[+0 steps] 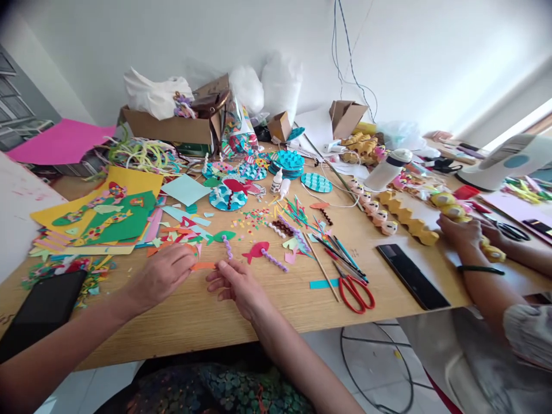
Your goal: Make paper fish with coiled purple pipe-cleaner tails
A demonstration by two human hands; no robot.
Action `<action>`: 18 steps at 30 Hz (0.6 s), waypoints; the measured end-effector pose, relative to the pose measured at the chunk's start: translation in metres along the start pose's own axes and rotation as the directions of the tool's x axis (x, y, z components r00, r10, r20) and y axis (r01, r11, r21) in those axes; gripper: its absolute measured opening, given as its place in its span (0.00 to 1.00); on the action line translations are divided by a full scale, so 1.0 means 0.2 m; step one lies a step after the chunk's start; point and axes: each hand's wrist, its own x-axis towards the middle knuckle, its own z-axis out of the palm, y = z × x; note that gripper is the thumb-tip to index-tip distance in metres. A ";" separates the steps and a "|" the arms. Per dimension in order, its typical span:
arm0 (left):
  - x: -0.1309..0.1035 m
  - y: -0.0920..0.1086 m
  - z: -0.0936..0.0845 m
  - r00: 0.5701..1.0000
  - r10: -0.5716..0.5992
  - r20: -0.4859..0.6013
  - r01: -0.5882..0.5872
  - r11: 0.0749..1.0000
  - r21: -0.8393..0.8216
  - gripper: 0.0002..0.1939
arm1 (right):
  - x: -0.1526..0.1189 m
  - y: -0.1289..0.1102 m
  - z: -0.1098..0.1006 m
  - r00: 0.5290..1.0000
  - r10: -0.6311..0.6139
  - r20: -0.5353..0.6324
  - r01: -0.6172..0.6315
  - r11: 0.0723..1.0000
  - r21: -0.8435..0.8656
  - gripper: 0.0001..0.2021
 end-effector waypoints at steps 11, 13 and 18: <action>-0.10 -0.01 0.10 0.972 -0.137 -0.193 0.097 0.974 -0.205 0.11 | 0.01 -0.02 0.05 0.997 -0.069 0.025 0.062 0.976 0.207 0.16; -0.08 -0.02 0.10 0.942 -0.269 -0.201 0.199 0.928 -0.314 0.13 | 0.00 -0.03 0.04 0.998 -0.069 0.007 0.064 0.954 0.292 0.15; -0.03 0.00 0.08 0.866 -0.499 -0.006 0.362 0.636 -0.681 0.06 | -0.01 -0.06 0.05 0.992 -0.031 0.119 -0.028 0.884 0.466 0.13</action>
